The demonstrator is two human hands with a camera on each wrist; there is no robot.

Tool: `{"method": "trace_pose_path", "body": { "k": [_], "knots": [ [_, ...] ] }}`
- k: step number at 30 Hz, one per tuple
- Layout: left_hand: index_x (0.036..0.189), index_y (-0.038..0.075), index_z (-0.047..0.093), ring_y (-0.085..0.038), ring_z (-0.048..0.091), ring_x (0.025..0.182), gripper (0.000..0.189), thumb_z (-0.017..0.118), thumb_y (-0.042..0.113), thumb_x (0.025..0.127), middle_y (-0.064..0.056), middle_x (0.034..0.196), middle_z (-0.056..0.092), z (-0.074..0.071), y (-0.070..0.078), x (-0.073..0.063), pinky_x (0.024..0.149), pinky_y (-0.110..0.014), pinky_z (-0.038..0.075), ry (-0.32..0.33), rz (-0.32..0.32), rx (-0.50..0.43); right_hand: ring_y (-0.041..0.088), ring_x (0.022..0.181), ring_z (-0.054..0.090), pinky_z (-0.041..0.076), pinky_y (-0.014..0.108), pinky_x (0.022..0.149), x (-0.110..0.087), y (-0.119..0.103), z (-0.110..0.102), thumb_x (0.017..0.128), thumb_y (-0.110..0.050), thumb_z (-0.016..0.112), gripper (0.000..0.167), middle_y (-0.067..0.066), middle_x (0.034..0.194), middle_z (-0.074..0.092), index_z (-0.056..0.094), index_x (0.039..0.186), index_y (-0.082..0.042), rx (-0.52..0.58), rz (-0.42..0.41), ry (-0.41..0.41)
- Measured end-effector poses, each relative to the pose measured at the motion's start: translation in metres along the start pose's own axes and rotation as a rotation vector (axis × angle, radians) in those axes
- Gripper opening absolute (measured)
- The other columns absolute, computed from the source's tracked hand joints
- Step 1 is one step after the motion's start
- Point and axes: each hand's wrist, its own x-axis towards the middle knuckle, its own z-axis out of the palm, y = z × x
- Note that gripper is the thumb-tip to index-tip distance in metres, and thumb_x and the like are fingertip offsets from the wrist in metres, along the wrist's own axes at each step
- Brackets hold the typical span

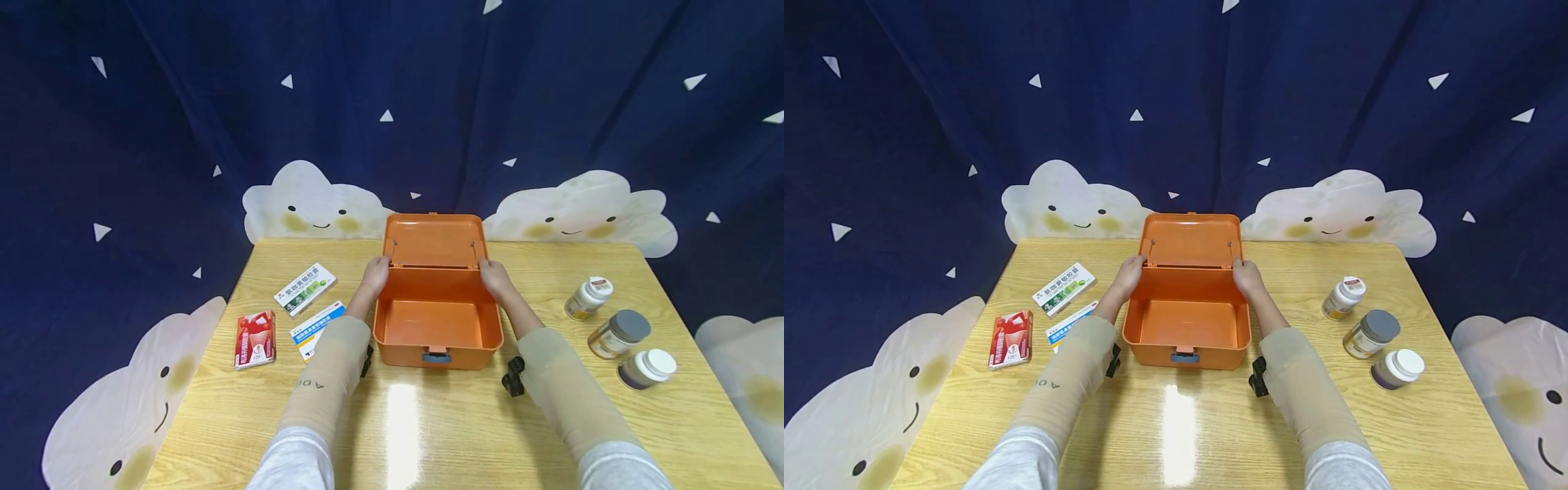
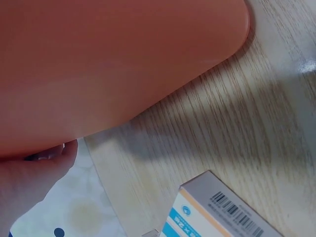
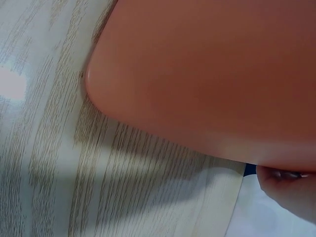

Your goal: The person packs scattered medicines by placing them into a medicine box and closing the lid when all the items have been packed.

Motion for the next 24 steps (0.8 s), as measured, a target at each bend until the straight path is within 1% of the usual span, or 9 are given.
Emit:
{"method": "trace_pose_path", "body": {
  "k": [2,5,9,11,13,18,19,22,24],
  "knots": [
    [0.126,0.001,0.052,-0.027,0.048,0.117,0.059,0.034,0.047,0.094,-0.012,0.128,0.052,-0.003,0.004,-0.006,0.095,-0.039,0.039,-0.007,-0.015,-0.016,0.030,0.101,0.040,0.034,0.042,0.087,-0.001,0.000,0.000,0.099,-0.029,0.019,0.045,0.025,0.113,0.043,0.046,0.103,0.007,-0.008,0.012,0.013],
    [0.125,0.002,0.053,-0.025,0.050,0.113,0.058,0.035,0.048,0.093,-0.011,0.127,0.053,-0.003,-0.002,-0.001,0.093,-0.039,0.040,-0.039,-0.028,-0.056,0.029,0.093,0.038,0.033,0.039,0.081,-0.002,-0.001,0.000,0.098,-0.029,0.019,0.039,0.022,0.105,0.041,0.042,0.089,0.000,-0.010,0.038,0.010],
    [0.121,0.001,0.054,-0.025,0.053,0.105,0.059,0.036,0.049,0.092,-0.013,0.121,0.055,0.004,-0.015,0.014,0.086,-0.041,0.043,-0.015,-0.032,-0.041,0.030,0.095,0.038,0.033,0.040,0.081,-0.003,-0.003,0.000,0.098,-0.029,0.018,0.040,0.024,0.110,0.041,0.043,0.092,0.002,0.001,0.067,0.000],
    [0.120,0.002,0.055,-0.026,0.054,0.103,0.059,0.036,0.051,0.091,-0.014,0.119,0.055,0.006,-0.017,0.014,0.082,-0.042,0.044,0.001,-0.017,-0.025,0.029,0.097,0.038,0.034,0.040,0.083,-0.003,-0.004,0.000,0.098,-0.028,0.019,0.042,0.024,0.116,0.042,0.045,0.100,0.005,0.002,0.072,0.010],
    [0.120,0.002,0.055,-0.026,0.054,0.103,0.058,0.036,0.049,0.092,-0.015,0.120,0.055,0.006,-0.018,0.015,0.081,-0.042,0.044,-0.003,-0.012,-0.021,0.029,0.095,0.039,0.035,0.040,0.080,-0.003,-0.004,0.000,0.097,-0.027,0.020,0.042,0.023,0.113,0.043,0.046,0.101,0.005,-0.001,0.069,0.020],
    [0.120,0.001,0.054,-0.024,0.055,0.100,0.055,0.036,0.045,0.093,-0.014,0.118,0.056,-0.002,0.000,-0.003,0.079,-0.039,0.044,-0.010,-0.005,-0.023,0.025,0.076,0.036,0.033,0.034,0.066,-0.003,-0.004,0.001,0.097,-0.026,0.022,0.032,0.013,0.081,0.036,0.038,0.079,-0.005,-0.011,0.048,0.046],
    [0.119,-0.001,0.054,-0.024,0.055,0.097,0.055,0.038,0.044,0.092,-0.015,0.115,0.056,-0.003,0.005,-0.008,0.076,-0.038,0.044,0.011,0.011,-0.015,0.024,0.074,0.036,0.032,0.033,0.064,-0.002,-0.004,0.001,0.097,-0.026,0.022,0.031,0.011,0.079,0.034,0.036,0.078,-0.006,-0.012,0.044,0.048],
    [0.126,0.002,0.050,-0.025,0.052,0.108,0.052,0.038,0.041,0.094,-0.014,0.125,0.052,-0.010,0.025,-0.028,0.086,-0.040,0.042,-0.022,-0.023,-0.034,0.023,0.071,0.034,0.031,0.032,0.062,-0.002,-0.003,0.000,0.097,-0.026,0.021,0.031,0.009,0.075,0.032,0.035,0.076,-0.007,-0.017,0.034,0.044],
    [0.129,0.004,0.049,-0.024,0.050,0.113,0.052,0.040,0.042,0.094,-0.012,0.129,0.050,-0.013,0.030,-0.033,0.091,-0.039,0.040,-0.040,-0.019,-0.050,0.022,0.071,0.035,0.032,0.032,0.063,-0.001,-0.003,0.000,0.097,-0.026,0.021,0.032,0.009,0.075,0.032,0.035,0.075,-0.007,-0.023,0.028,0.038]
  ]
}}
